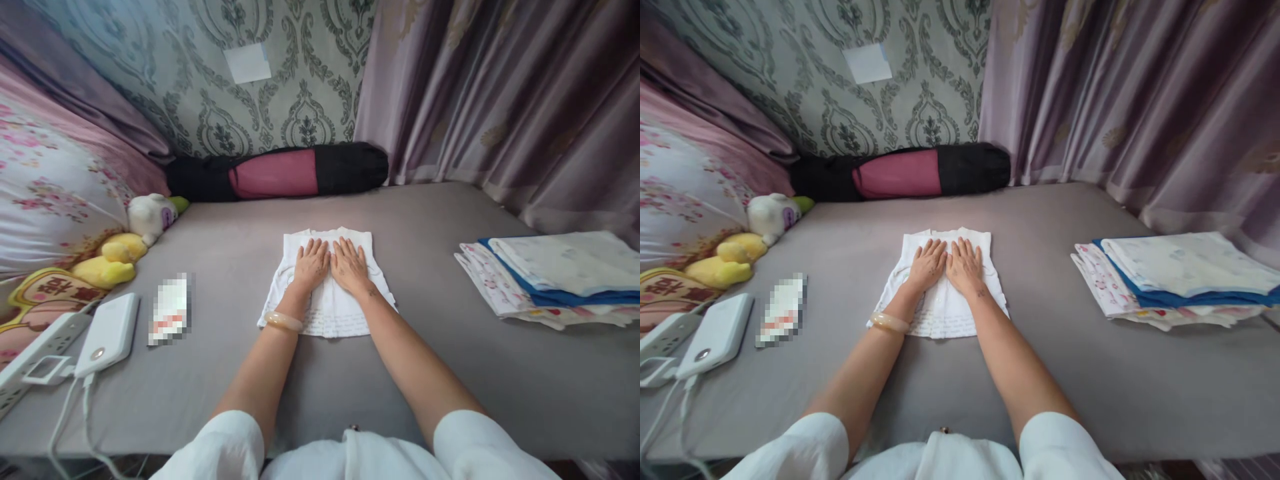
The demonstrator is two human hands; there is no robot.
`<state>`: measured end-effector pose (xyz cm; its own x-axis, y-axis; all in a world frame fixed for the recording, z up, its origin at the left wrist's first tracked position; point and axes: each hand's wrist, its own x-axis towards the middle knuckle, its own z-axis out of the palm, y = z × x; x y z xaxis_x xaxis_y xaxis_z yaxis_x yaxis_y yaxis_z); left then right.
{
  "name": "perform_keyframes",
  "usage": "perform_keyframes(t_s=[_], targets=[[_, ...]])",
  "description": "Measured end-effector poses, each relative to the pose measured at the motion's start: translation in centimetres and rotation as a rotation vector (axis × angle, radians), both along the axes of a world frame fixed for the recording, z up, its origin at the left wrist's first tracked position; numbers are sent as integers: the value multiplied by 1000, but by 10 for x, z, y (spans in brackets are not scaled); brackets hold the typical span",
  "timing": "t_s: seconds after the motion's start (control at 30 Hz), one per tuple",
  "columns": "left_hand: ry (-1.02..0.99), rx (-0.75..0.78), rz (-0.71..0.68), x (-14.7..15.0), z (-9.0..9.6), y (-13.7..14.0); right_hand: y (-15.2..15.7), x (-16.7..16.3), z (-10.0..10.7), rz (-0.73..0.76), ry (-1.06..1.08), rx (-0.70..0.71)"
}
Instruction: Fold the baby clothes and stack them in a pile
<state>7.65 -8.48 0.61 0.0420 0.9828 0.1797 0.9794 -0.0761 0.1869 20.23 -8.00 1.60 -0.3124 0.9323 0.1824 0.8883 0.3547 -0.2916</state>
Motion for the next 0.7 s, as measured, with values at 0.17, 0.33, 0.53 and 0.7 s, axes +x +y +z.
perform_keyframes(t_s=[0.17,0.33,0.53,0.7], targets=[[3,-52,-24,-4,3,-7,-9,4,2,9,-24,-18],[56,-66,-116,-16,5,-39,-42,22,2,96,-88,-31],[88,-148,-215,-29,15,-90,-79,48,7,267,-153,-112],[77,-188,-225,-41,15,-119,-105,66,17,363,-137,-110]])
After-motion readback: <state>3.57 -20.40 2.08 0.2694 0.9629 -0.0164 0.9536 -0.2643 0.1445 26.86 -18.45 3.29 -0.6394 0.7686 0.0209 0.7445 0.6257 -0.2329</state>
